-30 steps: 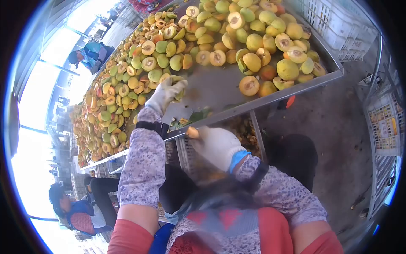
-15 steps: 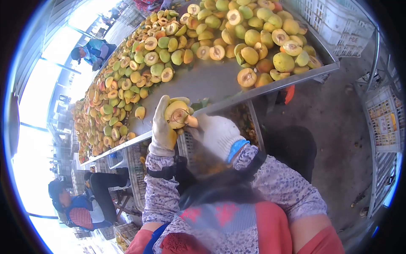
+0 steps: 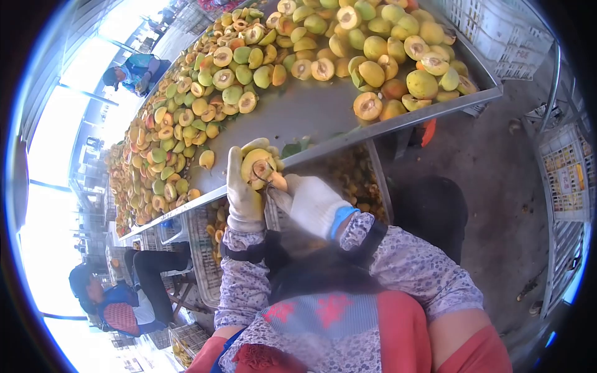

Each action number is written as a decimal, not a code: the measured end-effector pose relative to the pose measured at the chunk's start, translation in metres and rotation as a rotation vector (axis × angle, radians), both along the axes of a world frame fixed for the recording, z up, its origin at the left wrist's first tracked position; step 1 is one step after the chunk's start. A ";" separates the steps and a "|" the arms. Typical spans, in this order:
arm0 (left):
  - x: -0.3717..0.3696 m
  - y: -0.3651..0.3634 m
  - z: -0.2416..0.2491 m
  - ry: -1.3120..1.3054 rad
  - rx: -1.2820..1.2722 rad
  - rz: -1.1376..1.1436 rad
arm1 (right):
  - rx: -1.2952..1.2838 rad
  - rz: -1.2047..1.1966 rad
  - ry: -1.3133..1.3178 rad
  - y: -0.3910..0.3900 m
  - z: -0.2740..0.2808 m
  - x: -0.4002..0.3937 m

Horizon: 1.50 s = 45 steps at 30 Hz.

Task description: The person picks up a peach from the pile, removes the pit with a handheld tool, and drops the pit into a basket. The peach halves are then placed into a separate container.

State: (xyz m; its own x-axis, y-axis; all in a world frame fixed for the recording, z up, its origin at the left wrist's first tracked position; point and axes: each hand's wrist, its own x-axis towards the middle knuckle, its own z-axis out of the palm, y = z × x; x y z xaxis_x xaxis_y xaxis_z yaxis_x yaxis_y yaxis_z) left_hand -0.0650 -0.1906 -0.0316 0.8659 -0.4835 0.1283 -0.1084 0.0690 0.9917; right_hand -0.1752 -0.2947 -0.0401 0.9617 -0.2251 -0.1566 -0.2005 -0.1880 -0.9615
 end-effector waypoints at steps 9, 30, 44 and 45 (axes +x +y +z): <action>-0.007 0.008 0.020 0.305 0.020 -0.030 | 0.374 0.232 0.223 0.012 -0.011 0.000; -0.015 0.012 0.000 0.576 -0.136 -0.066 | 0.925 0.509 0.433 -0.002 -0.010 -0.011; 0.009 0.022 -0.005 0.771 -0.655 -0.104 | 0.263 0.390 -0.019 0.007 -0.026 -0.008; 0.012 0.030 0.002 0.730 -0.603 -0.011 | 0.029 0.441 0.096 0.001 -0.024 -0.007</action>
